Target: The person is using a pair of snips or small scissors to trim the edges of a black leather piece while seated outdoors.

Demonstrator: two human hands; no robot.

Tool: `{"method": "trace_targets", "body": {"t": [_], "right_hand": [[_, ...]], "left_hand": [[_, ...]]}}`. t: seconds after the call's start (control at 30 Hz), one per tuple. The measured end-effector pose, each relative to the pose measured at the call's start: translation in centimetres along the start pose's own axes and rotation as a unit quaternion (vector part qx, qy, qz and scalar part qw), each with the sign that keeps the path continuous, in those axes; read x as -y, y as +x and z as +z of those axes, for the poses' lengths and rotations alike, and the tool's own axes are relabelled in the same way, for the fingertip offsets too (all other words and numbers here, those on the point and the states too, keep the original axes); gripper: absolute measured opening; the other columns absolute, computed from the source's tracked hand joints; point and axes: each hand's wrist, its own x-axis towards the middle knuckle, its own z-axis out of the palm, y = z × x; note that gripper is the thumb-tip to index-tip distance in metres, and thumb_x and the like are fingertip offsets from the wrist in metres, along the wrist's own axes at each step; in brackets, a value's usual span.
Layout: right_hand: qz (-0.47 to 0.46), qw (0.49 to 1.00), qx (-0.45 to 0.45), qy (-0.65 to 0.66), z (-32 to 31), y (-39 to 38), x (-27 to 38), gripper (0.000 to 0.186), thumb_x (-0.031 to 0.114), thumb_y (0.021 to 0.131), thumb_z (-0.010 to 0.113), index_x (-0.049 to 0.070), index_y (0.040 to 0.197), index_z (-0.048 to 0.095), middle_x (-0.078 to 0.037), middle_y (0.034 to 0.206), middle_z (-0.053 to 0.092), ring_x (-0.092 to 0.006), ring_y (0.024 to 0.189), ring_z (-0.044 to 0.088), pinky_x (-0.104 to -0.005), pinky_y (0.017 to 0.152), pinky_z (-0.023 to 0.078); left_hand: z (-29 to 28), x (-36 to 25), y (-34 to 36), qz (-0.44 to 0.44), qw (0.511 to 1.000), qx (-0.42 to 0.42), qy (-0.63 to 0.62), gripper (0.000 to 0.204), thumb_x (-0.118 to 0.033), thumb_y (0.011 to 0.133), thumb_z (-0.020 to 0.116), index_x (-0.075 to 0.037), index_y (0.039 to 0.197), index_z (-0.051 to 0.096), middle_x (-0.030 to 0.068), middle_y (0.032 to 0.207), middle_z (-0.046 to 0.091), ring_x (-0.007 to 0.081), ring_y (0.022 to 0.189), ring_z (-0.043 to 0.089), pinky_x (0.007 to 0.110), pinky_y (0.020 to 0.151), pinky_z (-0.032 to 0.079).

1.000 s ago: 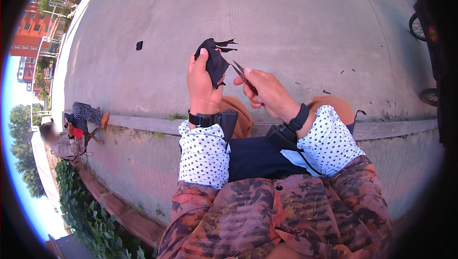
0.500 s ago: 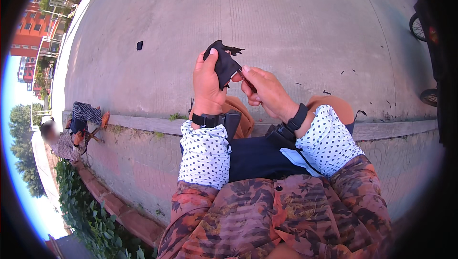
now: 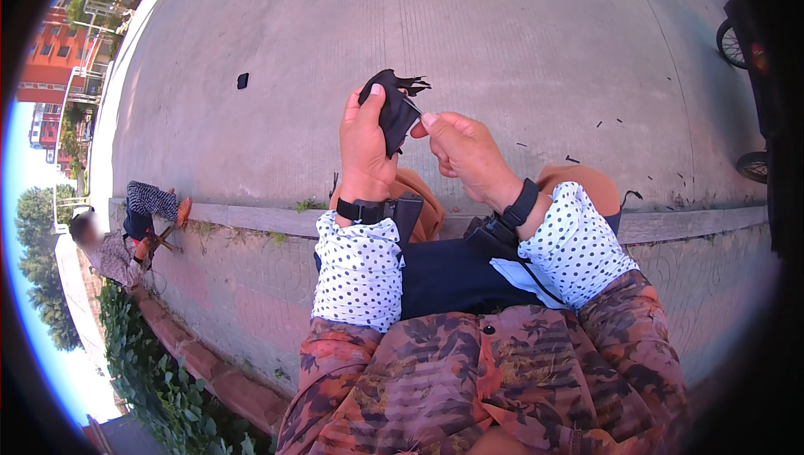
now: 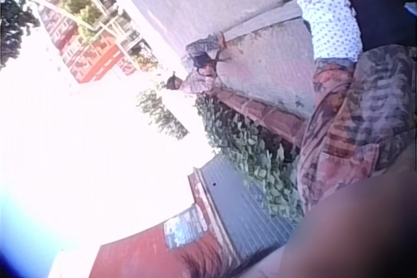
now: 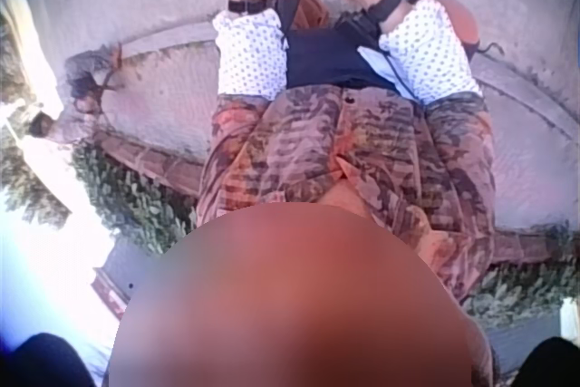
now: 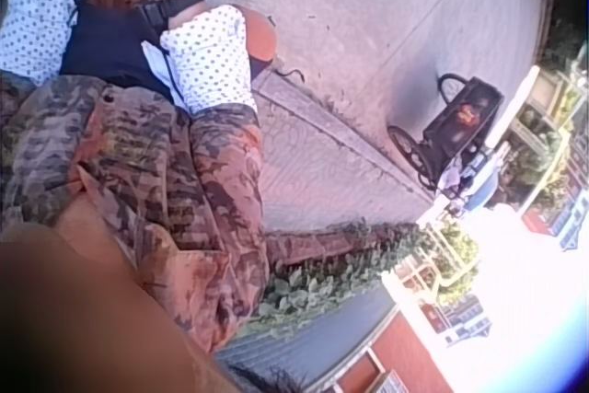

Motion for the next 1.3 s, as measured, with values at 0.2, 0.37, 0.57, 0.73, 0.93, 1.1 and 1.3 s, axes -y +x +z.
{"method": "trace_targets", "body": {"t": [0.2, 0.37, 0.57, 0.73, 0.93, 1.1, 1.3], "right_hand": [[0.002, 1.000, -0.003, -0.025, -0.1, -0.1, 0.1, 0.036, 0.035, 0.106, 0.050, 0.002, 0.102, 0.065, 0.008, 0.061, 0.038, -0.0028, 0.051, 0.028, -0.0222, 0.048, 0.026], [0.028, 1.000, 0.005, 0.004, 0.0, -0.3, 0.5, 0.039, 0.037, 0.107, 0.048, 0.002, 0.103, 0.065, 0.007, 0.062, 0.039, -0.0041, 0.051, 0.028, -0.0228, 0.047, 0.026], [0.039, 0.999, 0.023, 0.025, -0.3, -0.2, 0.6, 0.040, 0.037, 0.107, 0.047, 0.002, 0.103, 0.065, 0.006, 0.063, 0.041, -0.0049, 0.053, 0.031, -0.0232, 0.048, 0.028], [0.039, 0.998, 0.025, 0.039, -0.3, -0.2, 0.6, 0.037, 0.037, 0.105, 0.049, 0.003, 0.102, 0.064, 0.006, 0.065, 0.043, -0.0053, 0.054, 0.033, -0.0233, 0.049, 0.029], [0.029, 0.999, -0.001, 0.046, -0.1, 0.2, 0.4, 0.033, 0.037, 0.105, 0.052, 0.008, 0.092, 0.057, 0.005, 0.065, 0.044, -0.0045, 0.051, 0.031, -0.0225, 0.047, 0.029], [0.014, 0.999, -0.010, 0.045, -0.3, 0.3, 0.1, 0.030, 0.036, 0.104, 0.055, 0.008, 0.092, 0.058, 0.006, 0.063, 0.044, -0.0035, 0.050, 0.032, -0.0225, 0.046, 0.028], [0.001, 0.999, -0.025, 0.022, -0.3, 0.3, 0.2, 0.031, 0.036, 0.104, 0.055, 0.007, 0.094, 0.061, 0.006, 0.062, 0.044, -0.0034, 0.048, 0.031, -0.0224, 0.046, 0.028]], "left_hand": [[0.1, 0.0, -0.1, 0.006, 1.000, 0.004, 0.005, 0.020, -0.026, 0.100, 0.061, -0.009, 0.111, 0.059, 0.0053, 0.094, 0.069, 0.0076, 0.061, 0.059, 0.022, 0.043, 0.040], [-0.3, 0.1, 0.1, 0.009, 1.000, 0.004, -0.016, 0.021, -0.025, 0.100, 0.061, -0.008, 0.112, 0.058, 0.0056, 0.094, 0.070, 0.0086, 0.062, 0.060, 0.022, 0.043, 0.041], [0.5, -0.2, -0.4, 0.012, 1.000, 0.012, -0.016, 0.021, -0.024, 0.100, 0.060, -0.007, 0.112, 0.058, 0.0072, 0.095, 0.070, 0.0099, 0.064, 0.062, 0.022, 0.044, 0.042], [0.2, -0.2, -0.3, 0.006, 0.999, 0.045, -0.027, 0.018, -0.019, 0.102, 0.057, -0.005, 0.113, 0.054, 0.0114, 0.097, 0.070, 0.0170, 0.075, 0.068, 0.032, 0.060, 0.060], [0.7, -0.3, -0.7, -0.004, 0.999, 0.046, -0.003, 0.016, -0.016, 0.103, 0.055, -0.005, 0.113, 0.053, 0.0124, 0.099, 0.071, 0.0178, 0.080, 0.069, 0.034, 0.062, 0.060], [0.8, -0.1, -0.5, 0.002, 0.998, 0.057, 0.002, 0.016, -0.017, 0.103, 0.054, -0.004, 0.114, 0.053, 0.0133, 0.100, 0.071, 0.0182, 0.084, 0.070, 0.033, 0.066, 0.061], [1.1, -0.4, -0.8, -0.009, 0.998, 0.061, 0.020, 0.017, -0.017, 0.104, 0.053, -0.004, 0.114, 0.052, 0.0143, 0.100, 0.071, 0.0187, 0.084, 0.070, 0.033, 0.067, 0.061]]}}
